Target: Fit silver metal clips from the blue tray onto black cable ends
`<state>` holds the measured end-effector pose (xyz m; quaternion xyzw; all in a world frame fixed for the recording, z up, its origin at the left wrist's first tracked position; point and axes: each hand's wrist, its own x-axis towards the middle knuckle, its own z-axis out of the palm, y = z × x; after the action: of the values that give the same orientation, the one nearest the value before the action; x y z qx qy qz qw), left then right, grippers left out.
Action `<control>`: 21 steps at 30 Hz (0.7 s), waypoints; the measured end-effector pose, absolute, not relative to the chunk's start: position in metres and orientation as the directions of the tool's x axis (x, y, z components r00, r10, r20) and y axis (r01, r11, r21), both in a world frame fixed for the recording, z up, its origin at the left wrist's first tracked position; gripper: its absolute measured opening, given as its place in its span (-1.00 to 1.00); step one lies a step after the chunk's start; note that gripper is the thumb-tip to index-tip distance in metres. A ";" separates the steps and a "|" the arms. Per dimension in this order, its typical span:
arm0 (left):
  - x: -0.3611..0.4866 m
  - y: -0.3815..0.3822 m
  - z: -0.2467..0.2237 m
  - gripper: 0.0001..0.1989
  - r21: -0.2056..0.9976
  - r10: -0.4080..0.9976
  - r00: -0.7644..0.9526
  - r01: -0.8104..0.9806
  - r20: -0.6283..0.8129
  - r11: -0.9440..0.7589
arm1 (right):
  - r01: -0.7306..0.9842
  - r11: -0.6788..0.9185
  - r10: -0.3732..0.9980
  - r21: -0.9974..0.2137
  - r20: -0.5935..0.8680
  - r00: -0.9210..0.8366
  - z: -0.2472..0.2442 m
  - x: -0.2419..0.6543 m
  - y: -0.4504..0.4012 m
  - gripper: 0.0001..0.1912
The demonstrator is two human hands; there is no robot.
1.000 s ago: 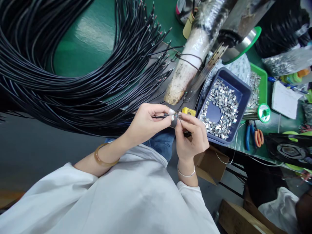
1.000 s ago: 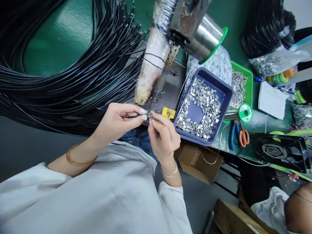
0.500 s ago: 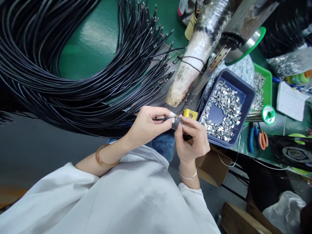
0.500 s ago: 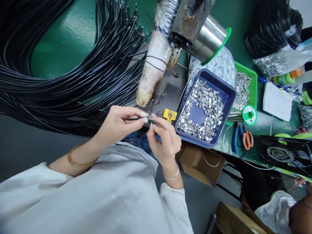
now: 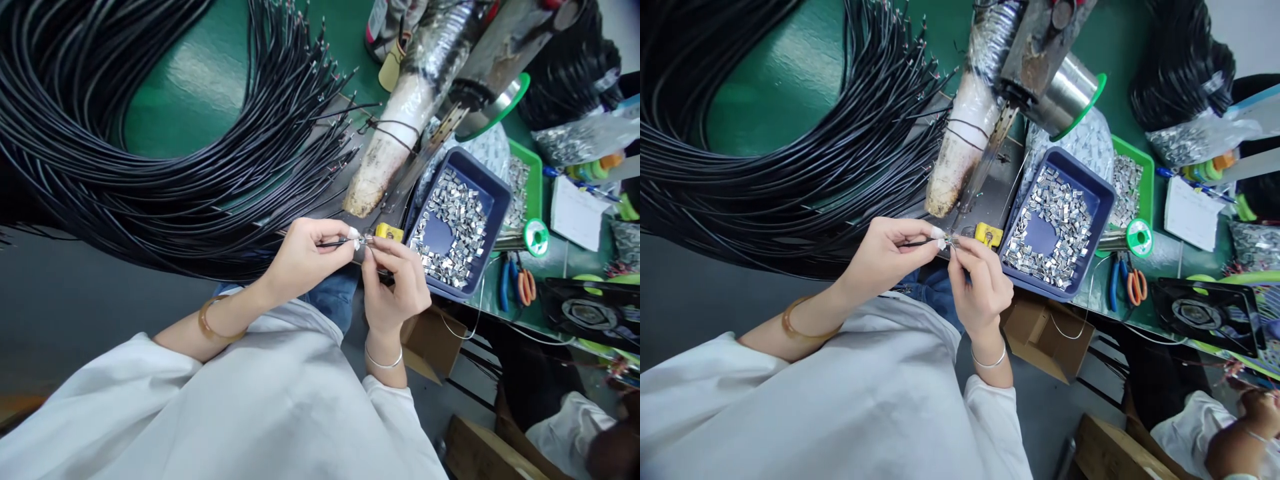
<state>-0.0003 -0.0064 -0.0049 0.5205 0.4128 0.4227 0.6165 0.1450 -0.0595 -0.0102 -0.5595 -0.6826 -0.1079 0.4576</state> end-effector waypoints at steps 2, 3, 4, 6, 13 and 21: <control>0.001 -0.005 -0.006 -0.89 0.993 0.957 0.285 -0.084 -0.057 0.084 | 0.856 0.351 0.660 -0.378 0.749 0.060 -0.013 0.144 -0.057 -0.82; 0.001 -0.005 -0.006 -0.89 0.994 0.959 0.280 -0.076 -0.051 0.075 | 0.855 0.347 0.659 -0.386 0.749 0.070 -0.014 0.144 -0.056 -0.82; 0.002 -0.005 -0.006 -0.90 0.996 0.961 0.273 -0.066 -0.042 0.062 | 0.853 0.343 0.659 -0.392 0.748 0.079 -0.013 0.144 -0.055 -0.82; 0.002 -0.005 -0.005 -0.90 0.999 0.965 0.260 -0.041 -0.020 0.032 | 0.851 0.341 0.658 -0.400 0.748 0.089 -0.011 0.143 -0.052 -0.83; 0.000 -0.002 0.000 -0.89 0.997 0.949 0.313 -0.070 0.041 -0.020 | 0.855 0.338 0.650 -0.394 0.755 0.091 -0.006 0.140 -0.056 -0.79; -0.004 -0.004 -0.001 -0.89 0.997 0.909 0.416 -0.072 0.006 0.026 | 0.815 0.376 0.710 -0.442 0.703 0.054 -0.008 0.149 -0.060 -0.82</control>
<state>-0.0035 -0.0042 -0.0005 0.5730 0.3651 0.3982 0.6163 0.1486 -0.0605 -0.0083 -0.5560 -0.6854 -0.0563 0.4669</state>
